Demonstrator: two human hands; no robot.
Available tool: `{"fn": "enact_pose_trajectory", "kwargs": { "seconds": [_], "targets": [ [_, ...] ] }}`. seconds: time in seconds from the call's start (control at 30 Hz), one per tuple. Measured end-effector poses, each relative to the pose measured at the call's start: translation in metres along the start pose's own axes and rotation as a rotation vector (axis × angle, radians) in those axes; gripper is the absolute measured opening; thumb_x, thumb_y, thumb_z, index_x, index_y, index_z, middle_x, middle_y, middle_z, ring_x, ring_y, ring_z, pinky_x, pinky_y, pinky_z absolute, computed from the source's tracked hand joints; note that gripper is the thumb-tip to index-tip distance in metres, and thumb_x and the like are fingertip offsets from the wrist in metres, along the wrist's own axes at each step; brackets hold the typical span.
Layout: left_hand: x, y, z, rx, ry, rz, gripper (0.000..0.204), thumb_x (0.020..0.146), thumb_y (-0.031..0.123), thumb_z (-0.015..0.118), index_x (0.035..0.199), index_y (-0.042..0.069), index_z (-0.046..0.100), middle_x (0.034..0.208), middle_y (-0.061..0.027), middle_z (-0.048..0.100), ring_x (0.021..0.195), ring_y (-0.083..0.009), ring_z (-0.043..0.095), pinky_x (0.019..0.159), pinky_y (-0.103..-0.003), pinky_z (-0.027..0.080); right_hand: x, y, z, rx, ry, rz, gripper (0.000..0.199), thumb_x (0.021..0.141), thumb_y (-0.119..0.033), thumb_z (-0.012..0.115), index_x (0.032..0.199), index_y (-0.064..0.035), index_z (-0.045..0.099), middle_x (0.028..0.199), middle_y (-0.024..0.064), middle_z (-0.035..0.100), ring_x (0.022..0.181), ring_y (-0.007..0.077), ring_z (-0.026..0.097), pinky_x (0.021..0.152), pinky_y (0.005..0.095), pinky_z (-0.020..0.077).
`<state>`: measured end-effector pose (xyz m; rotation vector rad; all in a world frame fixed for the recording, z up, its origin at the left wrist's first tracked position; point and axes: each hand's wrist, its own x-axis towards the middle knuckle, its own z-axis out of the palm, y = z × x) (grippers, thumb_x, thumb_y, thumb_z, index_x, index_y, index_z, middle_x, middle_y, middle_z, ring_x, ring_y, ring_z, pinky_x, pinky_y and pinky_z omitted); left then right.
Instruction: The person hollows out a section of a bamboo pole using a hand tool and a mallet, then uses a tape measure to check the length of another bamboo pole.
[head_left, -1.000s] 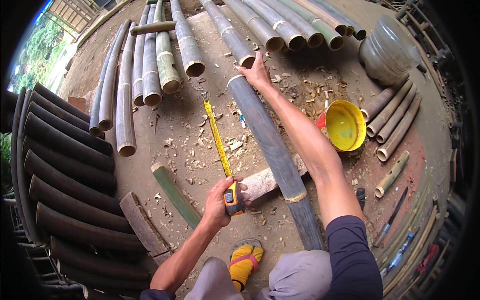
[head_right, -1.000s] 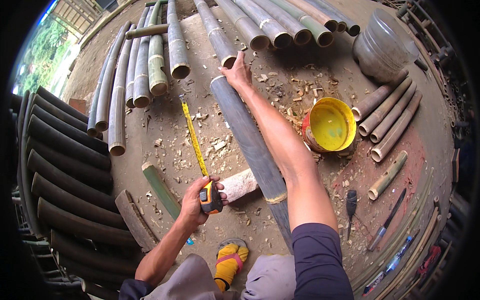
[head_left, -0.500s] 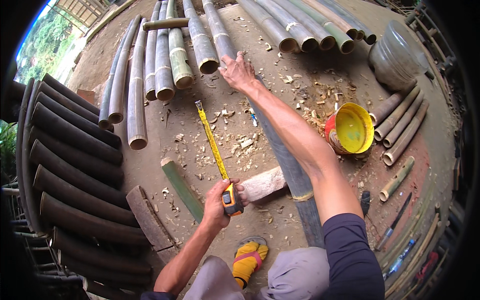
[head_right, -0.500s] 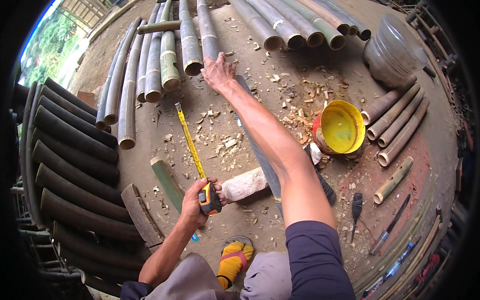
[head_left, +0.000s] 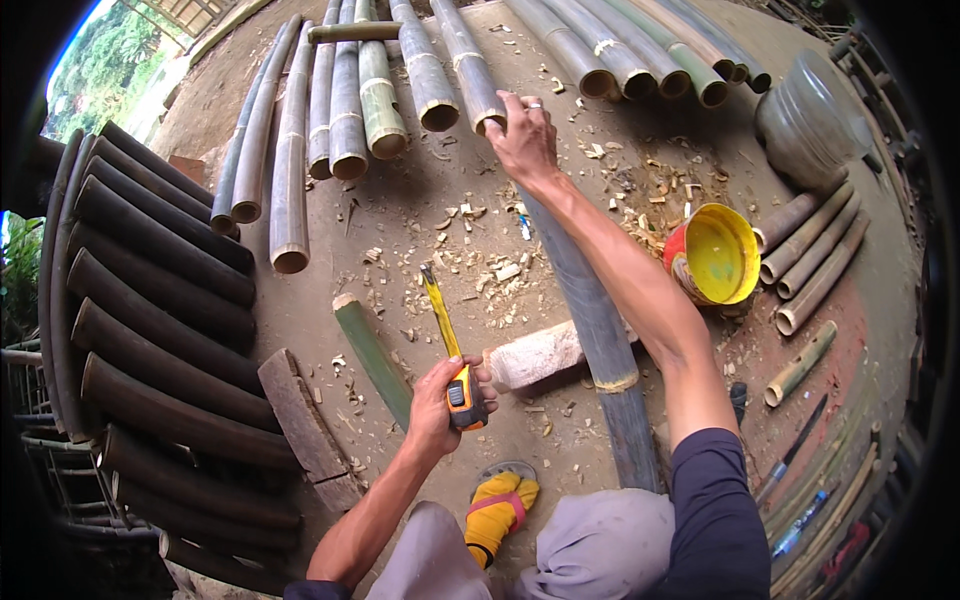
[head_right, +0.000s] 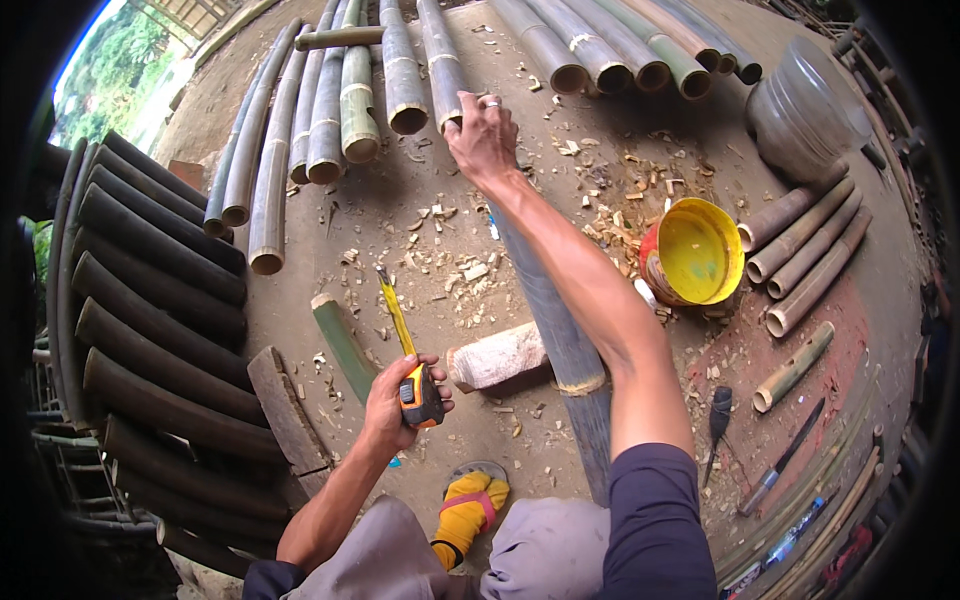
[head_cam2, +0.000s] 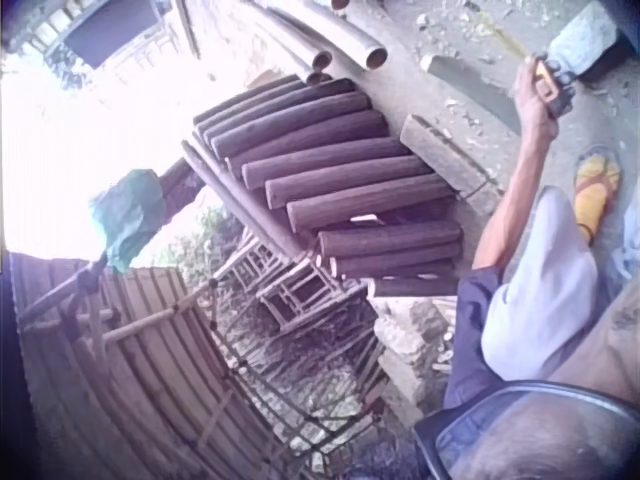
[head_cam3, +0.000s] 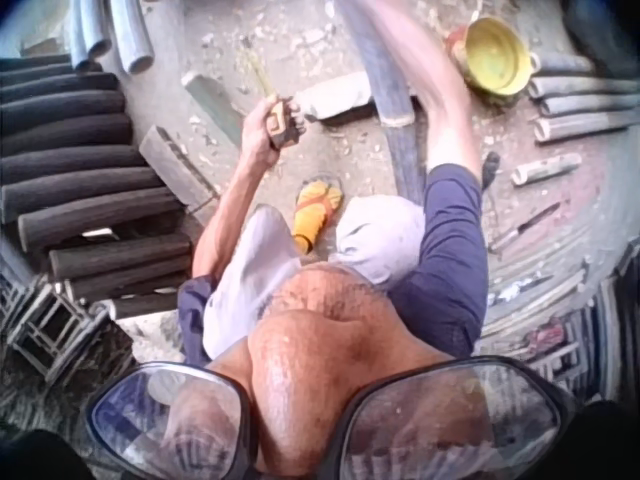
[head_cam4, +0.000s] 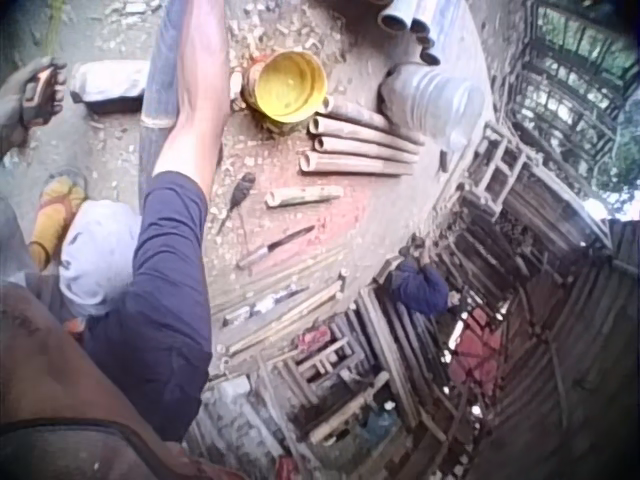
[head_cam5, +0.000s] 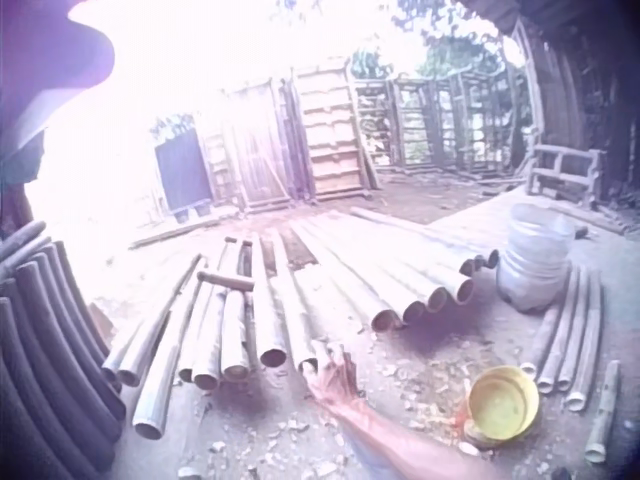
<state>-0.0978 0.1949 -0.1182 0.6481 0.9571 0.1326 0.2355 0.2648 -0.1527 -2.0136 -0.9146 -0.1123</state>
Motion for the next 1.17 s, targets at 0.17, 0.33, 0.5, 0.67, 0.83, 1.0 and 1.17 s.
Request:
{"fn": "enact_pose_trajectory", "kwargs": {
  "seconds": [0.17,0.33,0.5,0.67,0.83,1.0,1.17],
  "targets": [
    [0.009,-0.013,0.030,0.026,-0.097,-0.086,0.036,0.096,0.030,0.047,0.114,-0.001,0.050,0.093,-0.0127,0.062,0.075,-0.0257,0.067,0.069,-0.042,0.058,-0.088,-0.005,-0.098,0.086,0.122,-0.133,0.034,0.080,-0.004,0.059,0.114,0.0025,0.058,0.101,0.0190,0.059,0.095,0.0296,0.058,0.085,0.0397,0.0491],
    [0.027,-0.011,0.057,0.014,-0.172,-0.152,0.036,0.096,0.030,0.046,0.115,0.000,0.051,0.093,-0.0115,0.062,0.078,-0.0279,0.066,0.073,-0.046,0.058,-0.225,-0.022,-0.200,0.008,-0.005,0.049,0.027,0.079,-0.001,0.061,0.105,0.0037,0.059,0.100,0.0177,0.058,0.096,0.0312,0.058,0.085,0.0390,0.0476],
    [0.051,-0.004,0.082,-0.050,-0.204,-0.137,0.033,0.095,0.028,0.047,0.115,0.003,0.051,0.091,-0.0100,0.062,0.078,-0.0278,0.065,0.075,-0.048,0.057,-0.351,-0.054,-0.254,-0.091,-0.242,0.321,0.063,0.071,-0.013,0.071,0.128,0.0002,0.047,0.112,0.0217,0.050,0.104,0.0390,0.052,0.090,0.0452,0.0436],
    [0.064,-0.015,0.099,-0.096,-0.293,-0.120,0.028,0.094,0.027,0.048,0.112,0.005,0.051,0.094,-0.0099,0.061,0.079,-0.0274,0.065,0.073,-0.044,0.056,-0.421,-0.061,-0.262,-0.213,-0.387,0.629,0.093,0.067,-0.022,0.077,0.144,-0.0079,0.026,0.115,0.0261,0.051,0.105,0.0449,0.052,0.091,0.0498,0.0430],
    [0.074,-0.025,0.096,-0.079,-0.280,-0.140,0.027,0.095,0.026,0.047,0.109,0.004,0.053,0.091,-0.0102,0.063,0.079,-0.0282,0.067,0.071,-0.046,0.058,-0.425,-0.056,-0.252,-0.205,-0.427,0.773,0.094,0.067,-0.025,0.077,0.143,-0.0096,0.024,0.121,0.0300,0.052,0.106,0.0485,0.054,0.088,0.0516,0.0454],
    [0.102,-0.007,0.107,-0.044,-0.245,-0.066,0.029,0.096,0.027,0.044,0.109,0.003,0.053,0.096,-0.0124,0.063,0.082,-0.0320,0.067,0.075,-0.051,0.056,-0.428,-0.059,-0.253,-0.222,-0.414,0.768,0.091,0.066,-0.027,0.077,0.141,-0.0098,0.028,0.120,0.0282,0.054,0.104,0.0478,0.056,0.087,0.0516,0.0461],
    [0.160,0.024,0.122,-0.066,-0.235,-0.060,0.033,0.095,0.030,0.047,0.111,0.002,0.053,0.099,-0.0143,0.063,0.085,-0.0333,0.067,0.075,-0.052,0.056,-0.431,-0.055,-0.250,-0.245,-0.395,0.739,0.092,0.066,-0.029,0.076,0.142,-0.0121,0.028,0.120,0.0272,0.055,0.103,0.0461,0.057,0.087,0.0508,0.0467]
  ]
}}
